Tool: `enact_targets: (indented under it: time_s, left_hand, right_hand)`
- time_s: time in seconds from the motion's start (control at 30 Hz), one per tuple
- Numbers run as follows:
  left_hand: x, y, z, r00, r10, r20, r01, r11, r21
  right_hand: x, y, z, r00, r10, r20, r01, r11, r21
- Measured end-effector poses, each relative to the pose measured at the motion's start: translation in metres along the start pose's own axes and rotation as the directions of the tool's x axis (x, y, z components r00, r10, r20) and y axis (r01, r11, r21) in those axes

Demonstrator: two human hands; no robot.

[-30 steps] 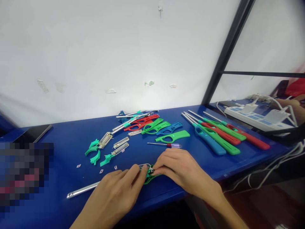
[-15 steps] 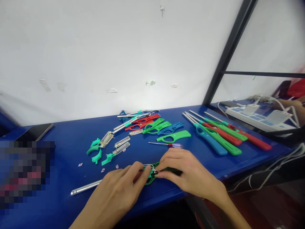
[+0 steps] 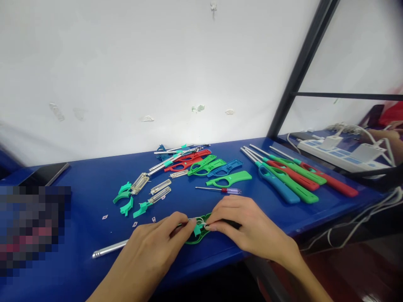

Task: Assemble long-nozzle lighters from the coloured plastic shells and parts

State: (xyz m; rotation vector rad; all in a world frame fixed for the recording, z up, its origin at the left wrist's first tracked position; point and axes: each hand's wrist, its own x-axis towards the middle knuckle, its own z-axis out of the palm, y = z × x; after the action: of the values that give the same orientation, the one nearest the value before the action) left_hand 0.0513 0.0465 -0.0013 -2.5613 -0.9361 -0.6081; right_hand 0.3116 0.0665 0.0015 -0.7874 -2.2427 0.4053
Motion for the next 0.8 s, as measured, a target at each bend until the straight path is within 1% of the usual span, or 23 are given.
enact_targets:
  time_s: [0.1, 0.2, 0.3, 0.43, 0.5, 0.6, 0.7, 0.8]
  left_hand:
    - [0.001, -0.002, 0.001, 0.997, -0.066, 0.048, 0.067, 0.998, -0.008]
    - [0.0, -0.002, 0.004, 0.991, -0.107, 0.081, 0.111, 0.993, -0.039]
    - [-0.001, -0.001, 0.004, 0.987, -0.134, 0.089, 0.141, 0.986, -0.083]
    - [0.001, 0.002, -0.003, 0.983, -0.145, 0.116, 0.161, 0.976, -0.148]
    - [0.003, 0.004, -0.006, 0.984, -0.127, 0.128, 0.144, 0.981, -0.131]
    - [0.004, 0.006, -0.009, 0.988, -0.08, 0.134, 0.085, 0.996, -0.039]
    - [0.001, 0.005, -0.006, 0.987, -0.051, 0.151, 0.041, 0.997, 0.068]
    - [-0.003, 0.004, 0.0, 0.991, 0.009, 0.134, -0.024, 0.993, 0.112]
  right_hand:
    - [0.0, -0.001, 0.0, 1.0, 0.002, -0.003, -0.002, 1.0, 0.001]
    - [0.0, -0.001, -0.001, 1.0, 0.004, -0.003, -0.004, 1.0, 0.003]
    - [-0.001, -0.001, -0.001, 1.0, 0.011, 0.0, -0.011, 1.0, 0.007]
    - [-0.002, -0.002, -0.002, 1.0, 0.022, 0.014, -0.022, 1.0, 0.004]
    - [-0.002, -0.003, -0.003, 0.999, 0.029, 0.017, -0.029, 1.0, -0.004]
    - [-0.001, -0.005, -0.003, 1.0, 0.024, 0.018, -0.024, 1.0, -0.018]
    - [-0.001, -0.007, -0.004, 1.0, 0.008, 0.03, -0.006, 0.999, -0.054]
    - [-0.004, -0.005, -0.008, 1.0, 0.023, 0.008, -0.021, 0.989, -0.15]
